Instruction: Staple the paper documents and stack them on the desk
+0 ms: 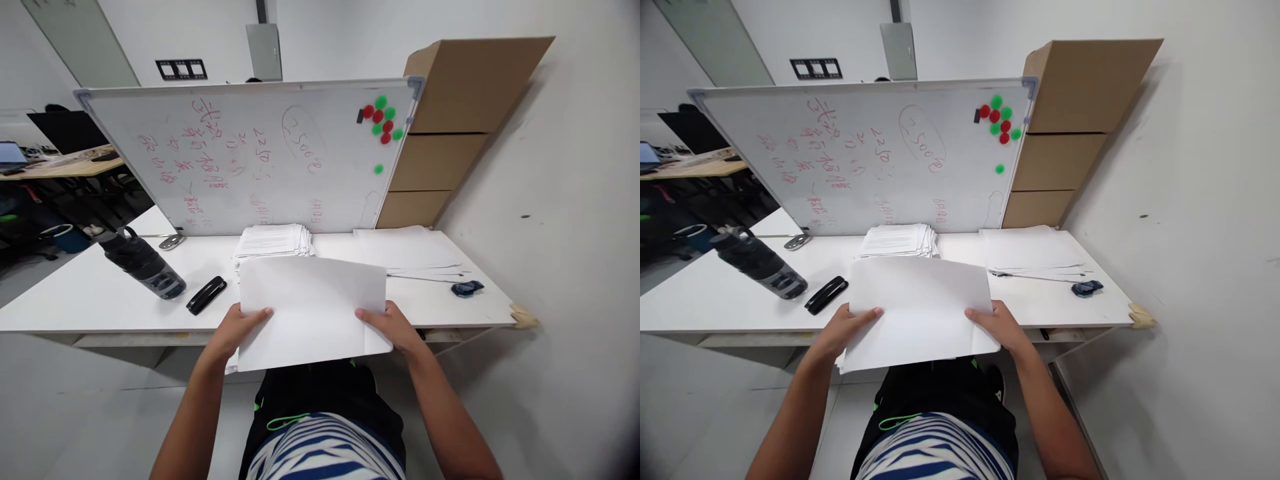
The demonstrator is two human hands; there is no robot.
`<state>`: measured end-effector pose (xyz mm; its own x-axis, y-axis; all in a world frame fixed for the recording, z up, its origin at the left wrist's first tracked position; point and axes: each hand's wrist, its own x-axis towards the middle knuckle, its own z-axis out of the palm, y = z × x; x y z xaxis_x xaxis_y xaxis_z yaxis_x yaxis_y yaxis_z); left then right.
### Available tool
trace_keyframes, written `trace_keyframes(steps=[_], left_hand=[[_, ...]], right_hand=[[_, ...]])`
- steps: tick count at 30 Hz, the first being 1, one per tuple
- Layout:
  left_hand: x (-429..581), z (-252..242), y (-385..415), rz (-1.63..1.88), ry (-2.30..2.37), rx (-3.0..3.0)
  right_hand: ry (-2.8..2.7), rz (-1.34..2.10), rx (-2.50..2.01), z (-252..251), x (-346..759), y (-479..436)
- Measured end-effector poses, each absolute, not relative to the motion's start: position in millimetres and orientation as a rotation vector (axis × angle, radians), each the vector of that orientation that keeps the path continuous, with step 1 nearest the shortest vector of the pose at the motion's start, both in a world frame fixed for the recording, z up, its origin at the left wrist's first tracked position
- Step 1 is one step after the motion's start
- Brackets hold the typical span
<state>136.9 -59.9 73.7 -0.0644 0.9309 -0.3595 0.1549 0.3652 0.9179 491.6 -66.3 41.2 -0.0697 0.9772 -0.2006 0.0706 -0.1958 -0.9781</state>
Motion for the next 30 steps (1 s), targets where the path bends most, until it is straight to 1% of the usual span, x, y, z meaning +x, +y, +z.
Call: trace_keyframes(steps=[2,4,11,13,15,18,19,21,23,26,30], left_hand=[[136,76,-61,0.795,1.537,0.989],[136,70,-61,0.744,1.591,0.977],[136,45,-61,0.713,1.534,0.984],[131,41,-58,0.763,1.509,1.055],[119,37,-50,0.907,1.569,1.186],[88,30,-29,1.092,1.919,1.448],[75,27,-21,1.075,2.096,1.547],[48,21,-5,0.919,2.454,1.671],[23,14,9,0.704,2.643,1.641],[-1,5,21,0.529,2.616,1.552],[-4,5,19,0.668,2.517,1.5]], right_hand=[[-1.098,1.527,-1.357,40,494,-71],[-1.013,1.599,-1.364,34,493,-74],[-0.934,1.652,-1.35,16,491,-77],[-0.919,1.663,-1.355,12,493,-79],[-0.886,1.65,-1.377,6,497,-83],[-0.821,1.595,-1.433,-4,505,-91],[-0.8,1.584,-1.449,-7,507,-93],[-0.763,1.59,-1.467,-14,512,-99],[-0.738,1.616,-1.472,-20,515,-104],[-0.716,1.643,-1.451,-26,518,-110],[-0.683,1.652,-1.443,-24,519,-114]])
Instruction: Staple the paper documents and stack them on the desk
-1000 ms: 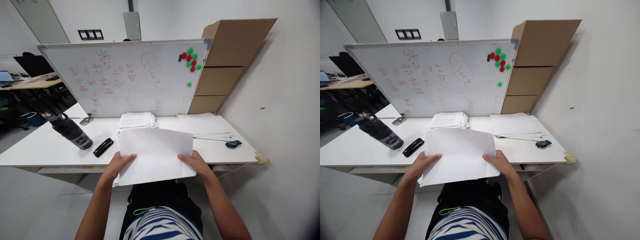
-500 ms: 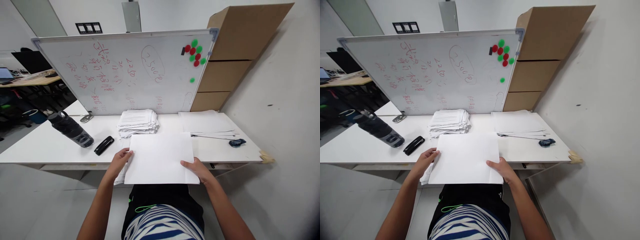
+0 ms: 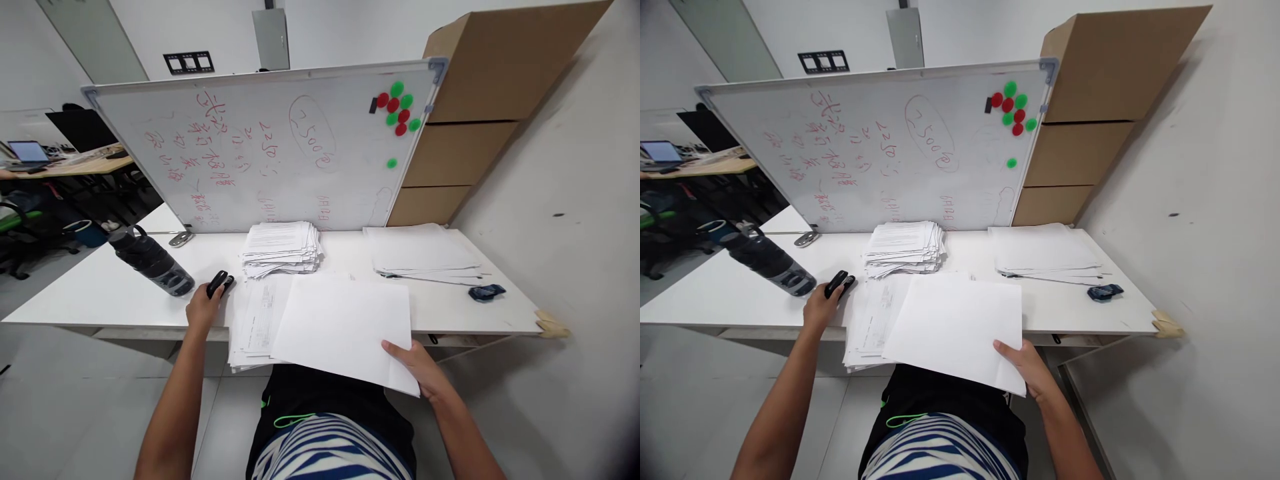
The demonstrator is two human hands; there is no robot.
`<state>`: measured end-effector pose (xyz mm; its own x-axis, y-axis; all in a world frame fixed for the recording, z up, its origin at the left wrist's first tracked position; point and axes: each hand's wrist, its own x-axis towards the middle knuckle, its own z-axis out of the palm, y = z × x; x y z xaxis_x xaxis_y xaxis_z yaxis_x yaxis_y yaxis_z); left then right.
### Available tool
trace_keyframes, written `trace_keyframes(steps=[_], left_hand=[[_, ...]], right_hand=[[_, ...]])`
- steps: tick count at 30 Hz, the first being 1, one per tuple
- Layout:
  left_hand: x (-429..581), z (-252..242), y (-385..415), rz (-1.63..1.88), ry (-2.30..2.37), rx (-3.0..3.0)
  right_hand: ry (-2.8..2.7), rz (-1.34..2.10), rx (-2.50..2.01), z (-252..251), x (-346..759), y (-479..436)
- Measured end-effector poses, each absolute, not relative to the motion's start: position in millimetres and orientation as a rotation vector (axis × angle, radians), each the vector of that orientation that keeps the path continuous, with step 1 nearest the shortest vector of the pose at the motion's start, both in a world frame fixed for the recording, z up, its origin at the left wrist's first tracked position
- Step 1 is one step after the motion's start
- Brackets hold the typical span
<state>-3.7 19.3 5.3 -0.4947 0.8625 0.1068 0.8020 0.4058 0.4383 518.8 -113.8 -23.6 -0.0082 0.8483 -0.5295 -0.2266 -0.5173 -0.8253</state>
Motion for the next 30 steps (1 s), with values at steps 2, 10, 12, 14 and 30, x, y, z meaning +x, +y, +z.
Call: trace_keyframes(steps=[2,10,12,14,30], left_hand=[[6,12,11,0.799,2.446,1.519],[68,49,-30,0.861,1.905,1.8],[79,51,-34,0.812,1.823,1.857],[86,51,-35,0.773,1.777,1.888],[101,46,-29,0.621,1.687,1.883]], right_hand=[[-0.676,1.667,-1.44,-19,518,-113],[-0.661,1.653,-1.449,-12,513,-107],[-0.666,1.661,-1.447,-11,512,-107],[-0.676,1.683,-1.45,-10,511,-108],[-0.717,1.693,-1.472,-17,521,-114]])
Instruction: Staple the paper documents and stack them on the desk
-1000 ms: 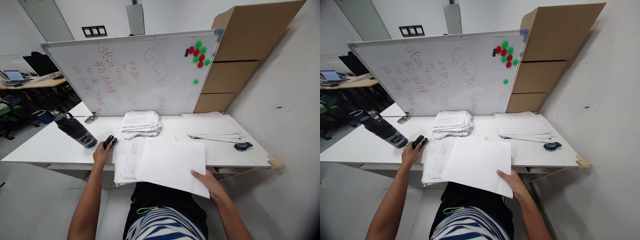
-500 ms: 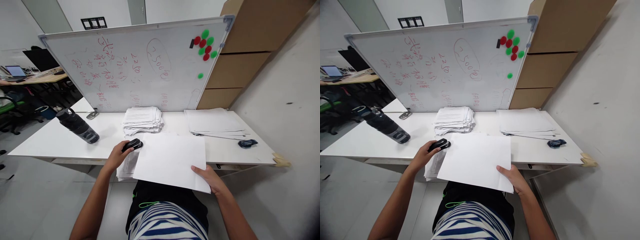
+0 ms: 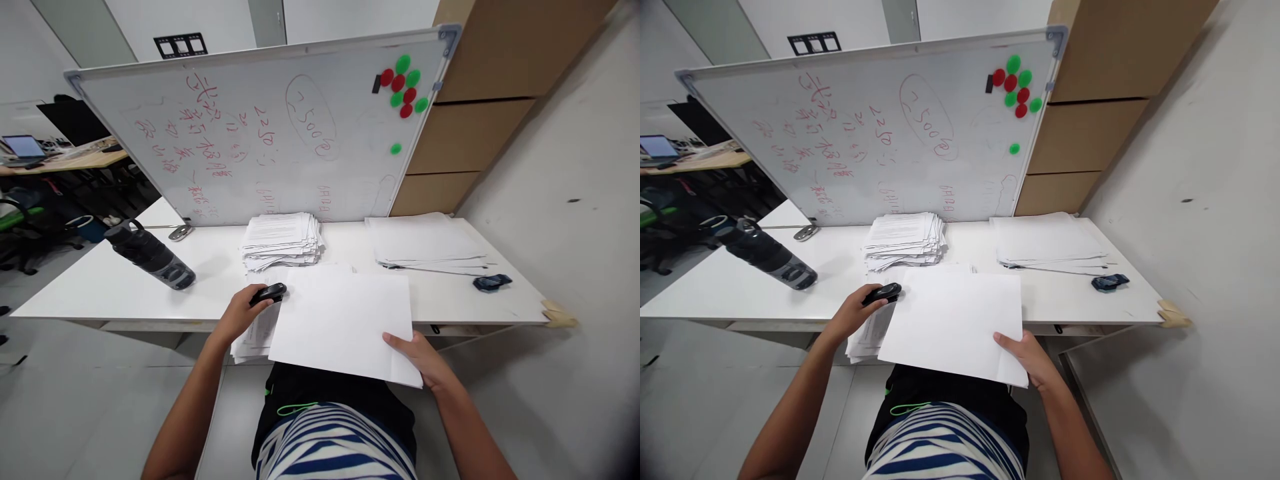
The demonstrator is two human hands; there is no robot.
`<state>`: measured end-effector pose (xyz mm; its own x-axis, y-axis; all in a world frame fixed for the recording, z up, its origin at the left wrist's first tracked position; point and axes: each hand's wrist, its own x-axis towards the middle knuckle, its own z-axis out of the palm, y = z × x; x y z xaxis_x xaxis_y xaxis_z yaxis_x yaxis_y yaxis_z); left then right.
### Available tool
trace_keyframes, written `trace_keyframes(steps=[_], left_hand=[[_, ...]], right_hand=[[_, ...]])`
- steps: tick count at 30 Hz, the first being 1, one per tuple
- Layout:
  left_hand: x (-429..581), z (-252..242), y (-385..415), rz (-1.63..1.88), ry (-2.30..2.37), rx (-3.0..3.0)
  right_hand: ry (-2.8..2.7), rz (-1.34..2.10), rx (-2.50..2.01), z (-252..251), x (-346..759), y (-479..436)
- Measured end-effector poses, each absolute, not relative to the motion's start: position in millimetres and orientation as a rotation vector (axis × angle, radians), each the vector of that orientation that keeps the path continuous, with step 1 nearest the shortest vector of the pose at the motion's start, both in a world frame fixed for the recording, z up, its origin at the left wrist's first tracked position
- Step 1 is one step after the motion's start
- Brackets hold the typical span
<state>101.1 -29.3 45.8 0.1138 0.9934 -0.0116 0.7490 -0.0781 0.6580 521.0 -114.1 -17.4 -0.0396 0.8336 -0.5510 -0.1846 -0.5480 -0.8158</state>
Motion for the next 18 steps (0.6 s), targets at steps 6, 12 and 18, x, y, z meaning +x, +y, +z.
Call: trace_keyframes(steps=[6,12,18], left_hand=[[118,39,-22,0.591,1.545,1.997],[129,30,-10,0.488,1.543,2.138],[140,35,-5,0.392,1.526,2.16]], right_hand=[[-0.808,1.759,-1.464,-12,510,-114],[-0.77,1.755,-1.454,-17,512,-114],[-0.703,1.745,-1.431,-26,517,-114]])
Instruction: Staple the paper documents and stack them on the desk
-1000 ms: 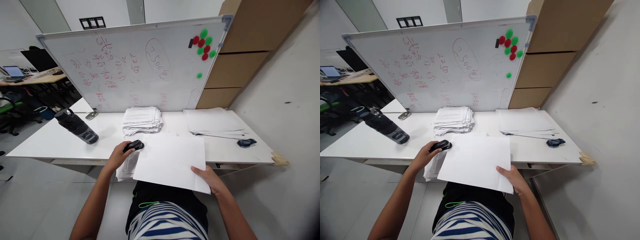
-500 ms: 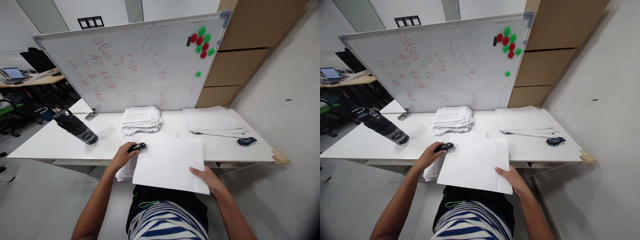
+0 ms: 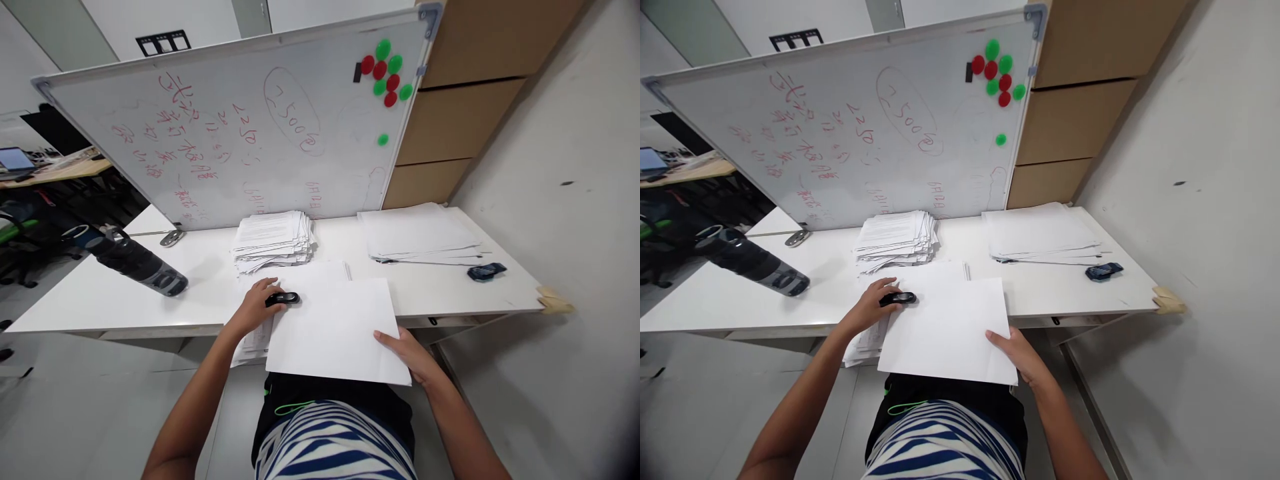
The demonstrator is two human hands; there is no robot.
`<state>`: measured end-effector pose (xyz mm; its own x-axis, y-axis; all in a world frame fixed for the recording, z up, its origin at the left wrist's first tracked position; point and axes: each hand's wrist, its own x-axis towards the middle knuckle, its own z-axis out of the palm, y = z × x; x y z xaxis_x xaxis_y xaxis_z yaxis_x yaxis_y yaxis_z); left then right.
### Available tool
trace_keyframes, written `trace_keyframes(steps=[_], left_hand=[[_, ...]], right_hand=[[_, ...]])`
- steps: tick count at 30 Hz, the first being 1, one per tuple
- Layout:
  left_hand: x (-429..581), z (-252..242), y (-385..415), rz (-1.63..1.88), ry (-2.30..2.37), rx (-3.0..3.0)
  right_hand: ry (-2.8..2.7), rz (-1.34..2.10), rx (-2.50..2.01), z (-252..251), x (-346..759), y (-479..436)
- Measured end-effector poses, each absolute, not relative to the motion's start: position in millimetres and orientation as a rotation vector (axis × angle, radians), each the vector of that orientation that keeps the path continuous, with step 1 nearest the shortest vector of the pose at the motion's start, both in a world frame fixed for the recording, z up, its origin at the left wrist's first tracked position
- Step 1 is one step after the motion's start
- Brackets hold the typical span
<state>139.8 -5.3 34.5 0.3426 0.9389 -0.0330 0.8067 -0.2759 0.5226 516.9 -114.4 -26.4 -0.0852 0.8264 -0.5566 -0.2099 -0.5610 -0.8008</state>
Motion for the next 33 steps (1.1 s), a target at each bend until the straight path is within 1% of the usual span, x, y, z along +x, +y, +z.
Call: trace_keyframes(steps=[4,8,10,14,18,21,26,30,33], left_hand=[[157,51,3,0.484,1.517,2.139],[186,57,26,0.606,1.509,2.27],[200,51,38,0.576,1.516,2.349],[220,27,51,0.394,1.589,2.392],[227,9,51,0.305,1.586,2.523],[229,4,51,0.269,1.534,2.643],[229,4,50,0.256,1.55,2.636],[226,11,50,0.392,1.543,2.546],[218,23,47,0.741,1.451,2.46]], right_hand=[[-0.665,1.679,-1.418,-35,518,-110],[-0.741,1.561,-1.4,-33,520,-98],[-0.774,1.55,-1.382,-27,524,-92],[-0.817,1.568,-1.382,-18,534,-81],[-0.84,1.6,-1.442,-27,541,-73],[-0.825,1.6,-1.469,-37,541,-69],[-0.787,1.568,-1.431,-43,536,-70],[-0.77,1.551,-1.341,-40,532,-69],[-0.802,1.564,-1.3,-34,532,-67]])
